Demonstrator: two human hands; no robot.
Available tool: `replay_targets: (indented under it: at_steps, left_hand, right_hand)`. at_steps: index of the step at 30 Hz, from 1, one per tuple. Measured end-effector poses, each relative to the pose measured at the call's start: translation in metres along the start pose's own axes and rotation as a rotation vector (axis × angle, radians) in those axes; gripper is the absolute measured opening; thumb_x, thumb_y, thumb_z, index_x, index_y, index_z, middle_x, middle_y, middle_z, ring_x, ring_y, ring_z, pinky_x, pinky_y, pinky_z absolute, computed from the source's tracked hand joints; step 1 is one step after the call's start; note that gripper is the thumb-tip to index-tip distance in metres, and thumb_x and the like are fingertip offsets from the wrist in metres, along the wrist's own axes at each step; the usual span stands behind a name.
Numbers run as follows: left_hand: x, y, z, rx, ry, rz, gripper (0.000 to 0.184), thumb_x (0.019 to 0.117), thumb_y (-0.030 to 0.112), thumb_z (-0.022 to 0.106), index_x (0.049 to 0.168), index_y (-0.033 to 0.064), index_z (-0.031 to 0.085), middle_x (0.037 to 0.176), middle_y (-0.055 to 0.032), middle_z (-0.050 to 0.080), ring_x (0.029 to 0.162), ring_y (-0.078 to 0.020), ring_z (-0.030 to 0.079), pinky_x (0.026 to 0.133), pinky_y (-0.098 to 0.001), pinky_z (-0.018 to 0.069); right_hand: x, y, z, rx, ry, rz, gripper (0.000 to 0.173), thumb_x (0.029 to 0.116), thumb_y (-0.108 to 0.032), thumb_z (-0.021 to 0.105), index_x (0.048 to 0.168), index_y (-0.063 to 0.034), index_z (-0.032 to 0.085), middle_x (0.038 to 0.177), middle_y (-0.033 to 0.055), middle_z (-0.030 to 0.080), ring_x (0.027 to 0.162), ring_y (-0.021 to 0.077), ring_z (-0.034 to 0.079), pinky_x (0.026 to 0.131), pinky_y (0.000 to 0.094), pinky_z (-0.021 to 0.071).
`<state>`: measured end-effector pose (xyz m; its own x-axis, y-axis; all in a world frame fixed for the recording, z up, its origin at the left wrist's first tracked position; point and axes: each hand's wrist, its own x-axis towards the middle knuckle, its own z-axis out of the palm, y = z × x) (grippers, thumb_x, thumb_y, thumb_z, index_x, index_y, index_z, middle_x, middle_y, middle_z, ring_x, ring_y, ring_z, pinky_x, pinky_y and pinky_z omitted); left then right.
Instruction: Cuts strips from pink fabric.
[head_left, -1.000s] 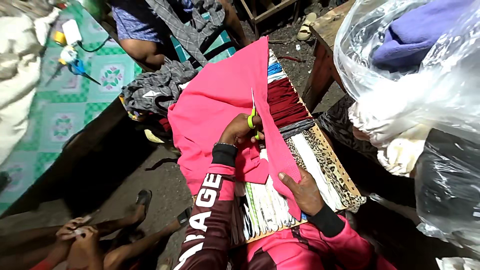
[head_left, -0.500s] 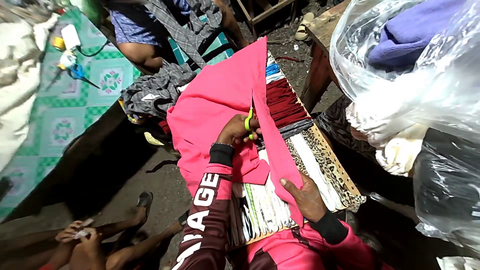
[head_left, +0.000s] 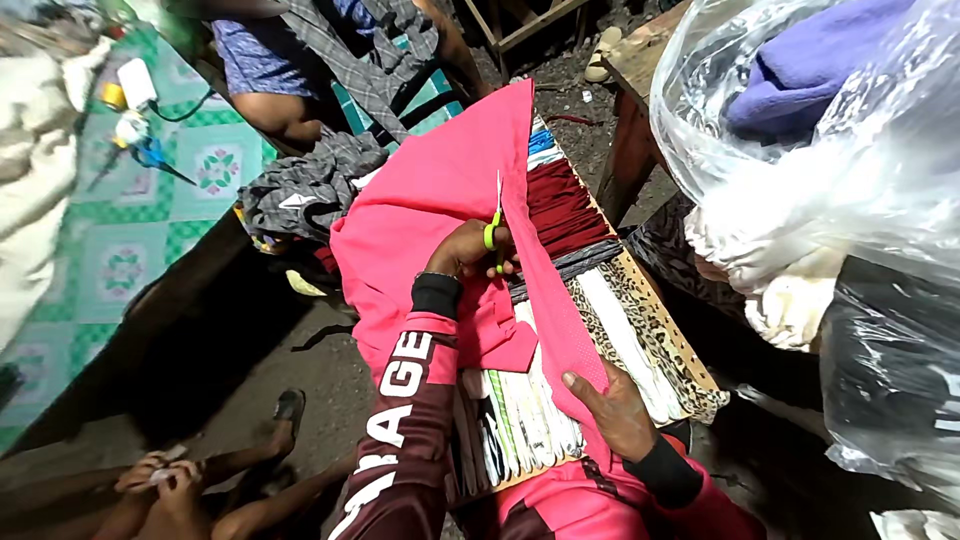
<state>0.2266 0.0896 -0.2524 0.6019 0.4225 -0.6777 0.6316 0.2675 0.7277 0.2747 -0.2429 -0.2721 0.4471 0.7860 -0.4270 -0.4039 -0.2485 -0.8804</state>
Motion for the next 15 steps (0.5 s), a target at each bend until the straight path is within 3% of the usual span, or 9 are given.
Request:
replay_targets:
  at_steps: [6,15]
  left_hand:
    - [0.004,-0.009,-0.001,-0.006,0.040,0.005,0.020,0.1043,0.017,0.057,0.096,0.0009,0.064,0.073,-0.0070,0.072,0.045,-0.0066,0.058,0.038,-0.0197,0.0429]
    - [0.008,0.001,-0.006,0.012,0.019,-0.005,0.028,0.1033,0.025,0.054,0.090,0.0028,0.064,0.072,-0.0075,0.071,0.053,-0.0136,0.066,0.045,-0.0266,0.0523]
  right_hand:
    - [-0.007,0.000,0.002,0.007,-0.019,0.011,0.032,0.0926,-0.017,0.073,0.120,-0.0026,0.068,0.103,0.0025,0.076,0.097,0.0072,0.072,0.091,0.0259,0.0605]
    - [-0.024,0.003,0.002,-0.016,-0.047,0.061,0.030,0.0916,-0.018,0.074,0.118,-0.0049,0.069,0.101,0.0008,0.077,0.095,0.0061,0.073,0.089,0.0255,0.0608]
